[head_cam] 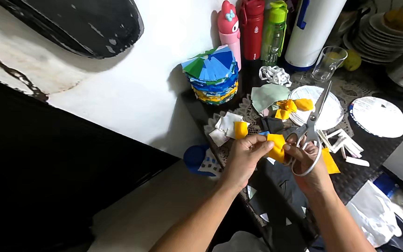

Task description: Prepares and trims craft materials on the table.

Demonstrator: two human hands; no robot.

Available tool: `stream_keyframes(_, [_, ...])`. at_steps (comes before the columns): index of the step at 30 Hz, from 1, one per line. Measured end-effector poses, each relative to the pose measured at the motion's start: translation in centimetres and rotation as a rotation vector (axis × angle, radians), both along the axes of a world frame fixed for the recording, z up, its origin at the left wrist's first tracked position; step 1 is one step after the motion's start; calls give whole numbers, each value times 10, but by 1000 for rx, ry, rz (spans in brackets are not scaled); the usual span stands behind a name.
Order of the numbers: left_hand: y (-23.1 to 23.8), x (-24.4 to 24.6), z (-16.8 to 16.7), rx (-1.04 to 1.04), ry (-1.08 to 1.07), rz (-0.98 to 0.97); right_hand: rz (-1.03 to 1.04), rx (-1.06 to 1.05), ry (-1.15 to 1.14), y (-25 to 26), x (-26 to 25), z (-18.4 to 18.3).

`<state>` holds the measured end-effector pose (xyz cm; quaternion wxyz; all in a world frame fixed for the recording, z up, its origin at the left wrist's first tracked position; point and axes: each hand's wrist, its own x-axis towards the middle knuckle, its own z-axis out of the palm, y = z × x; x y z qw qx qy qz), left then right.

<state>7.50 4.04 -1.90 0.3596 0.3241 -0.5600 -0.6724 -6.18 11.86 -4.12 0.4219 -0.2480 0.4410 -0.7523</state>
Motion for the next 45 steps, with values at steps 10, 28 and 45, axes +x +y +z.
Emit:
stream_keyframes(10, [13, 6, 1, -528, -155, -79, 13, -72, 24, 29, 0, 6])
stream_keyframes(28, [15, 13, 16, -84, 30, -355, 15, -71, 281, 63, 4, 9])
stream_keyframes(45, [42, 18, -9, -1074, -277, -55, -11, 56, 191, 61, 12, 14])
